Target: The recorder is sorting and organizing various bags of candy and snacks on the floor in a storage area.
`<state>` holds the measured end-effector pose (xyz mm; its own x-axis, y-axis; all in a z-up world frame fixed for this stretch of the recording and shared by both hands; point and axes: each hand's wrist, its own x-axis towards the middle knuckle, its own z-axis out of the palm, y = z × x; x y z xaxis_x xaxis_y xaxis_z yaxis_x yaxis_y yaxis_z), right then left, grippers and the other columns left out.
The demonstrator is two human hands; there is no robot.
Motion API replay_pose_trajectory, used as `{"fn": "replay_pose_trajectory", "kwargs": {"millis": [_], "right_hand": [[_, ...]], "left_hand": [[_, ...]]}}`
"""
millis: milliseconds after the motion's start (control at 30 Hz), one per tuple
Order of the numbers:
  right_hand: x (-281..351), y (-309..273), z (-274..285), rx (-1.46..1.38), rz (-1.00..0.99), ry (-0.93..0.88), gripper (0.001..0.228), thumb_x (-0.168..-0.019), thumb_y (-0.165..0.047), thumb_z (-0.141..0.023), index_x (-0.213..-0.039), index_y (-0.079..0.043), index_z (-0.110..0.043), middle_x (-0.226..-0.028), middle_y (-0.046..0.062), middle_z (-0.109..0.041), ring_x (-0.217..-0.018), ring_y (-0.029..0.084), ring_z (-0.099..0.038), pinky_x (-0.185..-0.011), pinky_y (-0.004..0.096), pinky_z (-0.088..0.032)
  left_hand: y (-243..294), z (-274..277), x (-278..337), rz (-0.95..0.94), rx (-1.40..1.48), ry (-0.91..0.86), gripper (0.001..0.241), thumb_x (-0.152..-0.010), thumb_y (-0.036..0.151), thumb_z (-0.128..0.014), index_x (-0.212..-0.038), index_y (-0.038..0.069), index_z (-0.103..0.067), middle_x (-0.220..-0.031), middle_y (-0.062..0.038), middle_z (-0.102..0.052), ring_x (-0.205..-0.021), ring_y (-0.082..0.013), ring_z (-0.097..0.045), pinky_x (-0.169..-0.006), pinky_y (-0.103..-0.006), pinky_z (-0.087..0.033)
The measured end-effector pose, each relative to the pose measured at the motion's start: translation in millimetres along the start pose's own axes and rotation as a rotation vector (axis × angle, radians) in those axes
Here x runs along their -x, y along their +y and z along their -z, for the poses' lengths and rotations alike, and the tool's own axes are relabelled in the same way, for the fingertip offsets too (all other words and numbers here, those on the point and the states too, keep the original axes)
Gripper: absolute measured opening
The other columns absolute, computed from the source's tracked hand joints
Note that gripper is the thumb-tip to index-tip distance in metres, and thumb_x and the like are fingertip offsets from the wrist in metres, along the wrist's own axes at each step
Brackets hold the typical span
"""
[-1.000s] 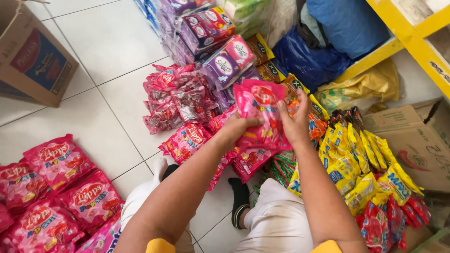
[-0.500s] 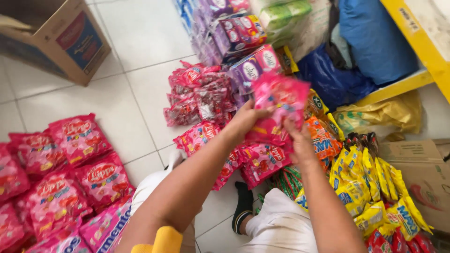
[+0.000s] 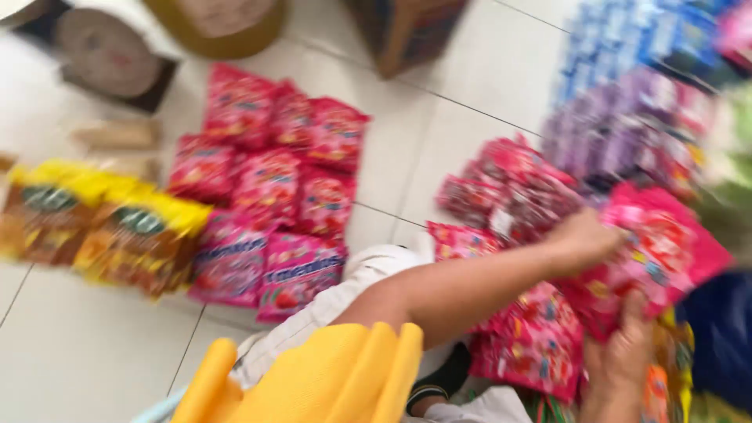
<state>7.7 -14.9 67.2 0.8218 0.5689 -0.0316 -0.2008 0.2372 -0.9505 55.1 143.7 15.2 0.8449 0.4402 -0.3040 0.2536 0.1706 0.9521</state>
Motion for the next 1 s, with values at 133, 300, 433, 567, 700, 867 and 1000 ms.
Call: {"fn": "replay_pose_trajectory", "kwargs": {"millis": [133, 300, 433, 567, 700, 867, 1000], "right_hand": [[-20.3, 21.6, -23.5, 0.111, 0.048, -0.061, 0.063, -0.111, -0.033, -0.063, -0.164, -0.008, -0.041, -0.158, 0.009, -0.057, -0.140, 0.027, -0.059, -0.115, 0.044, -0.052], [-31.3, 27.8, -100.2, 0.084, 0.116, -0.180, 0.052, -0.116, -0.020, -0.067, -0.159, -0.006, -0.042, -0.154, 0.007, -0.057, -0.141, 0.022, -0.060, -0.126, 0.042, -0.052], [-32.8, 44.0, -164.4, 0.188, 0.026, -0.219, 0.053, -0.112, -0.014, -0.068, -0.160, -0.011, -0.047, -0.139, 0.005, -0.062, -0.122, 0.020, -0.064, -0.105, 0.039, -0.055], [-28.5, 88.7, -220.3, 0.311, -0.329, -0.256, 0.049, -0.096, -0.007, -0.067, -0.142, -0.008, -0.051, -0.126, 0.005, -0.068, -0.110, 0.018, -0.069, -0.093, 0.037, -0.059], [-20.3, 150.7, -263.2, 0.452, -0.494, -0.366, 0.056, -0.084, -0.001, -0.069, -0.137, -0.006, -0.053, -0.120, 0.011, -0.071, -0.104, 0.020, -0.071, -0.090, 0.033, -0.059], [2.3, 191.9, -326.2, 0.613, -0.654, -0.411, 0.068, -0.081, 0.000, -0.066, -0.144, -0.010, -0.043, -0.121, 0.011, -0.068, -0.097, 0.026, -0.071, -0.072, 0.042, -0.062], [-0.5, 219.5, -350.0, 0.809, -0.791, -0.457, 0.087, -0.085, -0.006, -0.068, -0.155, -0.027, -0.022, -0.128, 0.006, -0.062, -0.096, 0.020, -0.069, -0.063, 0.043, -0.061]], "left_hand": [[34.1, 57.5, 13.8, -0.061, -0.063, 0.052, 0.100, -0.072, 0.085, -0.062, -0.111, -0.005, -0.079, -0.116, -0.032, -0.076, -0.112, -0.0417, -0.074, -0.097, -0.0511, -0.056], [22.7, 125.5, 8.5, -0.214, 0.109, 0.231, 0.113, -0.070, 0.085, -0.060, -0.142, -0.002, -0.057, -0.123, -0.030, -0.069, -0.111, -0.0413, -0.070, -0.089, -0.0538, -0.057], [-5.8, 221.0, 68.5, -0.261, 0.154, 0.389, 0.084, -0.077, 0.072, -0.066, -0.108, -0.005, -0.075, -0.093, -0.025, -0.080, -0.086, -0.0299, -0.081, -0.078, -0.0423, -0.063], [-78.7, 298.1, 107.7, -0.160, 0.195, 0.541, 0.054, -0.077, 0.051, -0.074, -0.088, -0.002, -0.077, -0.080, -0.018, -0.078, -0.072, -0.0250, -0.077, -0.070, -0.0409, -0.062], [-143.0, 360.1, 143.5, -0.034, 0.280, 0.580, 0.040, -0.080, 0.033, -0.068, -0.090, -0.005, -0.076, -0.085, -0.020, -0.078, -0.075, -0.0286, -0.075, -0.074, -0.0427, -0.060], [-200.3, 413.8, 155.8, 0.143, 0.110, 0.728, 0.048, -0.078, 0.032, -0.075, -0.106, -0.007, -0.070, -0.105, -0.025, -0.074, -0.096, -0.0341, -0.074, -0.086, -0.0449, -0.057], [-265.5, 432.4, 141.7, 0.160, 0.028, 0.834, 0.069, -0.077, 0.032, -0.083, -0.127, -0.010, -0.059, -0.124, -0.028, -0.062, -0.114, -0.0379, -0.064, -0.097, -0.0443, -0.051]]}}
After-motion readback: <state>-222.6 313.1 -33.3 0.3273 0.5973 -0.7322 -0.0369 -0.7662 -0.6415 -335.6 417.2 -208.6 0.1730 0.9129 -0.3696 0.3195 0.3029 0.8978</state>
